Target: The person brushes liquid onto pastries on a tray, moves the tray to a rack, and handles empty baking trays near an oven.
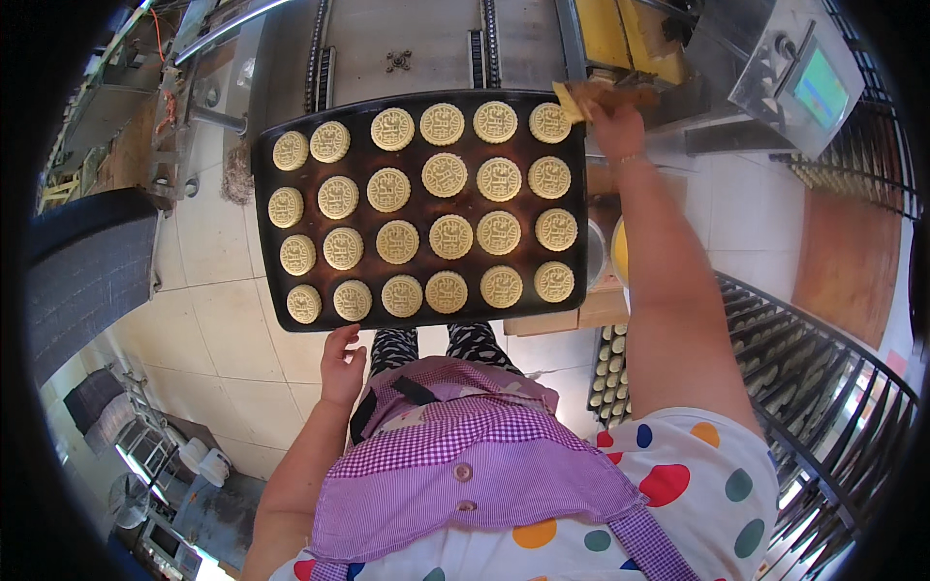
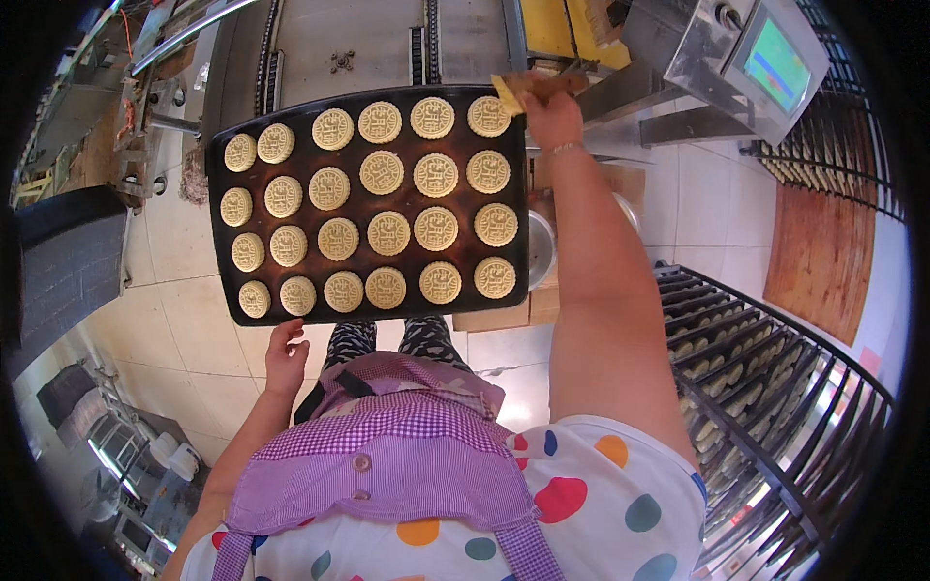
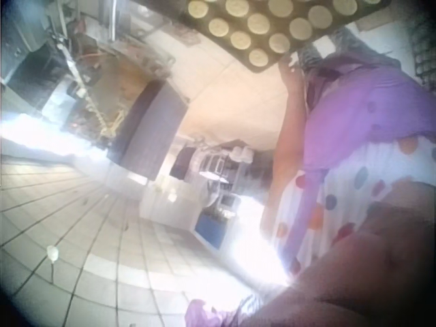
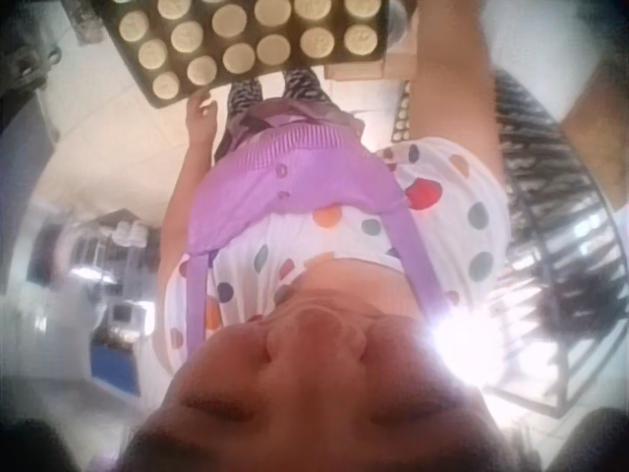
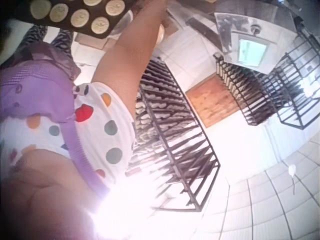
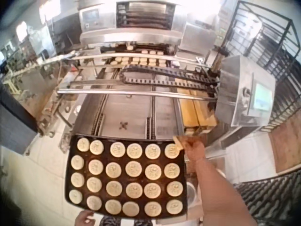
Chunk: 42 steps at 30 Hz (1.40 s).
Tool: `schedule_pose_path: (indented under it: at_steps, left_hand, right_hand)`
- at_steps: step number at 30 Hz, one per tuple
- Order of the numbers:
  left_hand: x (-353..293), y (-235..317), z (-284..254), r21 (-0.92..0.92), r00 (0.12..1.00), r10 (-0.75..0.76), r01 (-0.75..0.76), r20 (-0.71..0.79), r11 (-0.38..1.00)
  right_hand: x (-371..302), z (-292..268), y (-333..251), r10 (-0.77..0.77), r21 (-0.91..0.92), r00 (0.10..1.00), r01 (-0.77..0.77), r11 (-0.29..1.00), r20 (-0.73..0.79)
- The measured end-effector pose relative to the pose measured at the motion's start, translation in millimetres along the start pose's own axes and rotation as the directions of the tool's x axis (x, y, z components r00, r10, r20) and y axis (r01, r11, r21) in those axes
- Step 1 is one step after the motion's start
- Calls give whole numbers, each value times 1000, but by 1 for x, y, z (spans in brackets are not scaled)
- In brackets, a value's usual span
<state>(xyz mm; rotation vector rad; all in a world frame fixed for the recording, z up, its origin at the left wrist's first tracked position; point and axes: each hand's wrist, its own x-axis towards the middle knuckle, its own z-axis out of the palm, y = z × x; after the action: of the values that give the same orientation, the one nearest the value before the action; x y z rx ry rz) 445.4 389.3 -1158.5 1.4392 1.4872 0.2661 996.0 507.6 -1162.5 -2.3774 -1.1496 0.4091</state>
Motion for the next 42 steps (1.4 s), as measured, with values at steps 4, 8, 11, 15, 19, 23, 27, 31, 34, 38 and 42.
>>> schedule_pose_path:
  at_steps: [4, 8, 11, 15, 19, 23, 27, 31, 34, 38, 42]
  left_hand:
    - [-1, 4, -6, 12, 1000, -15, 15, 24, 1000]
    - [2, -15, -25, 49, 999, -20, 17, 50, 999]
    - [8, -28, -47, 35, 998, -10, 9, 57, 999]
    - [17, -41, -82, 52, 997, 39, -43, 64, 998]
    - [18, -46, -118, 91, 993, 99, -105, 67, 990]
    - [22, -63, -143, 81, 988, 135, -141, 80, 987]
    - [18, -78, -165, 129, 992, 113, -121, 63, 984]
    - [27, -105, -174, 116, 997, 63, -67, 39, 991]
    - [43, -102, -165, 48, 1000, 1, 0, -16, 999]
    - [73, -111, -155, -36, 979, -110, 106, -172, 994]
    - [106, -106, -147, -115, 928, -293, 273, -231, 955]
  right_hand:
    - [-43, 8, 14, -67, 82, 998, 69, 994, -21]
    - [-199, -6, 16, 146, 591, 972, -230, 773, 186]
    - [-290, -19, 20, 175, 537, 979, -204, 818, 106]
    - [-342, 20, -6, 268, 651, 963, -221, 727, 27]
    - [-360, 106, -109, 53, 793, 982, -178, 583, 182]
    - [-389, 179, -207, -339, 598, 922, 167, 784, 187]
    - [-372, 160, -191, -117, 605, 992, 63, 794, 49]
    - [-330, 73, -40, 457, 353, 867, -372, 858, -197]
    - [-322, 16, 31, 359, 309, 797, -228, 923, -485]
    - [-322, 49, -17, 516, 159, 836, -492, 856, -189]
    - [-353, 109, -100, 196, 617, 977, -106, 779, -79]
